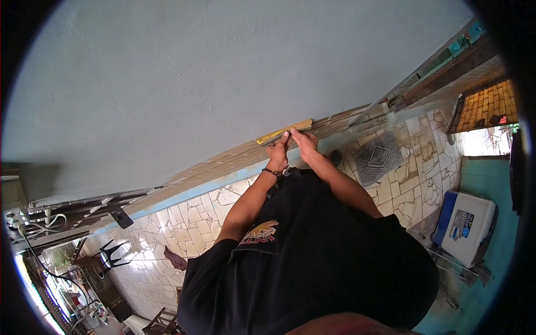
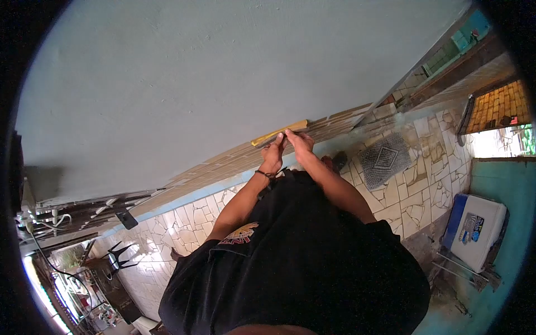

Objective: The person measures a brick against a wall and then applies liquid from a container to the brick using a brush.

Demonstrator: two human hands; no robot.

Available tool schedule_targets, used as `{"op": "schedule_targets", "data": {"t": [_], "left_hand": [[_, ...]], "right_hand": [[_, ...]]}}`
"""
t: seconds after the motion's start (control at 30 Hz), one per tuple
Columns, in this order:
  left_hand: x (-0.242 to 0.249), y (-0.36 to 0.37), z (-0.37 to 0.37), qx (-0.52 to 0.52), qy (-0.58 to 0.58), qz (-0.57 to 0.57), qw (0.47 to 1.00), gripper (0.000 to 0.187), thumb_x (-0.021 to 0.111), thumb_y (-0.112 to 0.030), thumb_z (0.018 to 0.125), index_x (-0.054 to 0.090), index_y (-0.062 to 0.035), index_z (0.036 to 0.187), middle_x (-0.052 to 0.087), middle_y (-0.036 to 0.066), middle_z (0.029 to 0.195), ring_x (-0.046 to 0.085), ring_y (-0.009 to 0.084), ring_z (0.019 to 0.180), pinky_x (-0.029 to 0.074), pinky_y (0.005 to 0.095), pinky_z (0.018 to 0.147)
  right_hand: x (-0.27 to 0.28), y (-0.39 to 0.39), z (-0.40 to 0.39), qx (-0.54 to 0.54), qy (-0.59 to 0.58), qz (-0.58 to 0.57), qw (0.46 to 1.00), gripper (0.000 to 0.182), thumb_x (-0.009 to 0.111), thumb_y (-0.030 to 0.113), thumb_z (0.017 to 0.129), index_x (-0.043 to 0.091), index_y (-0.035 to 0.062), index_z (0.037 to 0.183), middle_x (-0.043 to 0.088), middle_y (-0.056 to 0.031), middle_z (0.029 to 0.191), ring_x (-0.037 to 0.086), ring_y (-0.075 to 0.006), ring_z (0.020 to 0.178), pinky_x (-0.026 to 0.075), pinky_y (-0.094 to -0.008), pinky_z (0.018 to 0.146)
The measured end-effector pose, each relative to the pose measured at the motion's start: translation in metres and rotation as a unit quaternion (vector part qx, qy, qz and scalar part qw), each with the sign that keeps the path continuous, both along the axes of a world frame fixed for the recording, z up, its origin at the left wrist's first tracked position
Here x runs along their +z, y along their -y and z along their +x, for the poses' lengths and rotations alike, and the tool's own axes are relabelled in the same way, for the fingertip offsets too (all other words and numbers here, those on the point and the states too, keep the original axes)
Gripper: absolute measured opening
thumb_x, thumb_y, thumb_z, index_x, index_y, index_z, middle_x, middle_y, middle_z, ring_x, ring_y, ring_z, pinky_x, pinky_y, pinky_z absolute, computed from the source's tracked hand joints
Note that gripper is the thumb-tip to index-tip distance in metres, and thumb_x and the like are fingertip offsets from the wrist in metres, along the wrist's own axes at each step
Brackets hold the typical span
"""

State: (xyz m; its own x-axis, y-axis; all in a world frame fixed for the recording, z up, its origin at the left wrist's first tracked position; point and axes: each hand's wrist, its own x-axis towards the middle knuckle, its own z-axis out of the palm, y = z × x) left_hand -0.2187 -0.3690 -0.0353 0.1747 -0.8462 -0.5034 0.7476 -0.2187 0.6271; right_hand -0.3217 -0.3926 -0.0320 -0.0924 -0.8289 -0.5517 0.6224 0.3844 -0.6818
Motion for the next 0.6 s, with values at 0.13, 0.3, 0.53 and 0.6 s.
{"op": "schedule_targets", "data": {"t": [0.13, 0.3, 0.53, 0.6], "left_hand": [[-0.008, -0.003, 0.002, -0.009, 0.004, 0.021, 1.000, 0.027, 0.068, -0.006, 0.088, 0.056, 0.0124, 0.104, 0.061, 0.020, 0.112, 0.062, 0.0296, 0.105, 0.054, 0.0412, 0.096], [-0.016, -0.001, 0.002, 0.009, -0.015, 0.008, 1.000, 0.039, 0.073, -0.002, 0.083, 0.048, 0.0081, 0.111, 0.059, 0.015, 0.110, 0.064, 0.0246, 0.098, 0.058, 0.0369, 0.085], [-0.003, 0.001, 0.005, -0.009, -0.003, 0.005, 1.000, 0.035, 0.070, 0.000, 0.084, 0.052, 0.0057, 0.114, 0.059, 0.014, 0.114, 0.063, 0.0263, 0.103, 0.056, 0.0398, 0.090], [0.002, 0.002, 0.005, -0.016, 0.005, 0.001, 1.000, 0.032, 0.066, 0.000, 0.087, 0.053, 0.0076, 0.115, 0.059, 0.017, 0.119, 0.060, 0.0301, 0.109, 0.052, 0.0446, 0.098]], "right_hand": [[-0.005, -0.003, -0.001, 0.004, 0.022, 0.000, 1.000, 0.018, 0.071, -0.002, 0.082, 0.060, -0.0068, 0.096, 0.064, -0.0159, 0.104, 0.064, -0.0237, 0.099, 0.051, -0.0335, 0.098], [0.000, -0.007, 0.002, -0.009, 0.016, -0.007, 1.000, 0.016, 0.071, -0.001, 0.083, 0.061, -0.0075, 0.093, 0.065, -0.0155, 0.102, 0.064, -0.0227, 0.099, 0.051, -0.0325, 0.098], [-0.004, -0.001, 0.004, -0.008, -0.004, -0.002, 1.000, 0.015, 0.071, 0.000, 0.083, 0.061, -0.0080, 0.090, 0.065, -0.0159, 0.101, 0.065, -0.0217, 0.094, 0.054, -0.0312, 0.093], [0.001, -0.001, 0.004, -0.009, -0.007, -0.004, 1.000, 0.014, 0.071, 0.001, 0.083, 0.062, -0.0078, 0.089, 0.065, -0.0157, 0.099, 0.065, -0.0214, 0.092, 0.054, -0.0312, 0.092]]}}
